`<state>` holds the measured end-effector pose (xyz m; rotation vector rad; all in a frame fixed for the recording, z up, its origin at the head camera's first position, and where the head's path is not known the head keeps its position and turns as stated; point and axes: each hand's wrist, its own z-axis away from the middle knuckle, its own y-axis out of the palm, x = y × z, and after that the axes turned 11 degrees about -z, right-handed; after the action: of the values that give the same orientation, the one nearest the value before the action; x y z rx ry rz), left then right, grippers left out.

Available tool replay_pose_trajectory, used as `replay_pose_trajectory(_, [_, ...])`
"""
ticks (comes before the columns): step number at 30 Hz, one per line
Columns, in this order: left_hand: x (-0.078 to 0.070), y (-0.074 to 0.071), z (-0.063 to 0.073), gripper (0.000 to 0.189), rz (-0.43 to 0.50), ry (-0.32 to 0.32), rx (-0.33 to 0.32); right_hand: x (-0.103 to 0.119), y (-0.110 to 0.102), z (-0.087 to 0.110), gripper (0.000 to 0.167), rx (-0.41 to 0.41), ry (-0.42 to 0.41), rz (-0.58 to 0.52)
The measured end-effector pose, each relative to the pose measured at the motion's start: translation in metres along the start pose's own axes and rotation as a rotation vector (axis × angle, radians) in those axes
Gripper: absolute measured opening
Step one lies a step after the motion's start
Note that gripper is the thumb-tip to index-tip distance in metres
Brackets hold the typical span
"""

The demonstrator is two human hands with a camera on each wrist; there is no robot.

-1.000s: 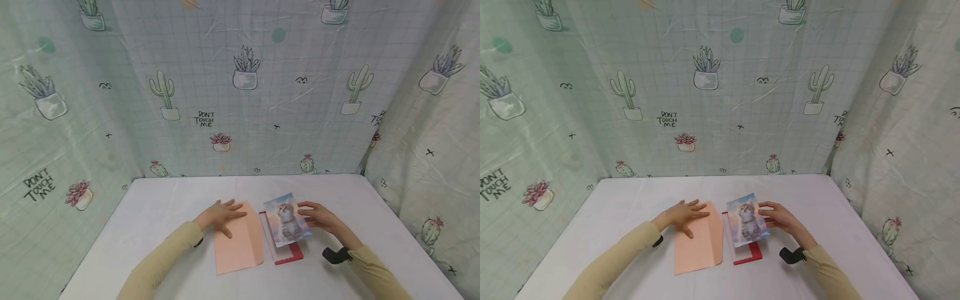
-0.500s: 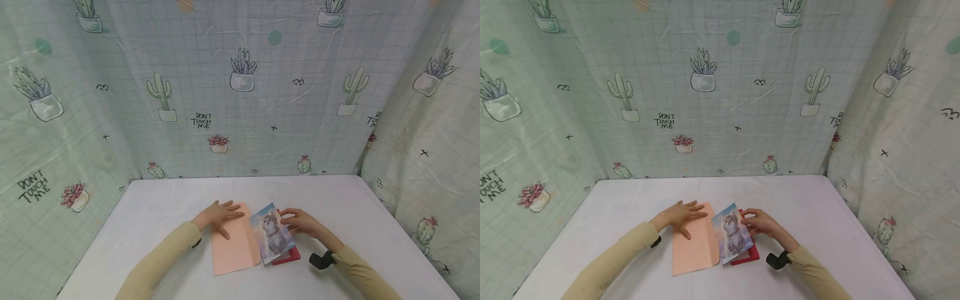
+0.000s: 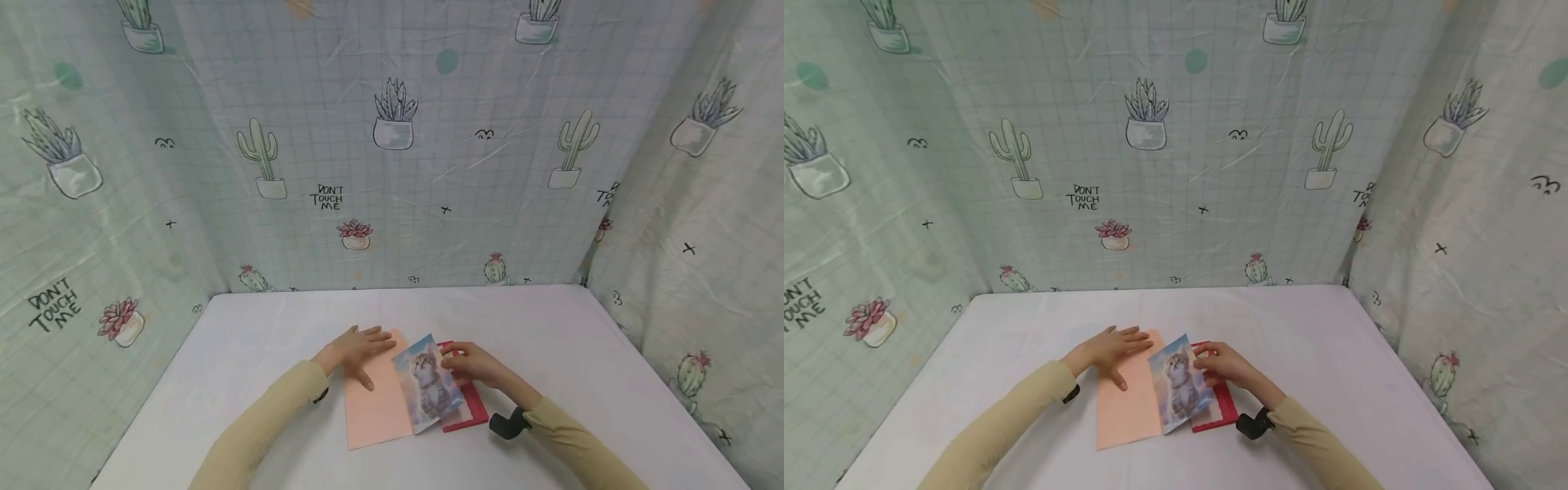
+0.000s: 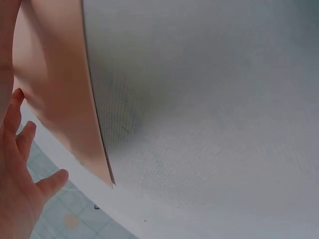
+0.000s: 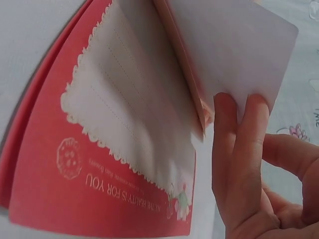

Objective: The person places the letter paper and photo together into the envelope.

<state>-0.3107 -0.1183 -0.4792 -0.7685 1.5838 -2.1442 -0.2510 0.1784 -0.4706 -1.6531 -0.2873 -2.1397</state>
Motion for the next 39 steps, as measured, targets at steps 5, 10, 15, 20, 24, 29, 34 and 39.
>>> replay_pose_trajectory(5, [0.0, 0.0, 0.001, 0.105, 0.006, -0.018, 0.012, 0.001, 0.007, -0.004, 0.042, -0.045, -0.003, 0.035])
replay_pose_trajectory(10, [0.0, -0.002, 0.0, 0.107, -0.023, -0.022, 0.016, 0.002, 0.012, -0.008, 0.038, -0.028, -0.022, 0.013])
replay_pose_trajectory(15, [-0.001, 0.0, -0.001, 0.107, -0.048, -0.022, -0.002, 0.0, 0.014, -0.014, 0.034, -0.024, -0.042, 0.006])
replay_pose_trajectory(20, [-0.002, 0.005, -0.001, 0.106, -0.002, -0.021, 0.01, -0.005, 0.015, -0.02, 0.033, -0.069, -0.048, 0.035])
replay_pose_trajectory(24, [-0.002, 0.007, -0.002, 0.106, 0.007, -0.021, 0.006, -0.006, 0.015, -0.022, 0.032, -0.112, -0.048, 0.076])
replay_pose_trajectory(29, [-0.003, 0.004, -0.002, 0.107, 0.01, -0.024, -0.014, -0.001, 0.017, -0.023, 0.032, -0.213, -0.065, 0.131])
replay_pose_trajectory(34, [-0.003, 0.0, 0.001, 0.106, 0.038, -0.031, 0.003, 0.002, 0.021, -0.02, 0.03, -0.308, -0.078, 0.157])
replay_pose_trajectory(39, [-0.002, -0.003, 0.002, 0.105, 0.058, -0.028, 0.0, 0.0, 0.025, -0.018, 0.03, -0.307, -0.094, 0.162])
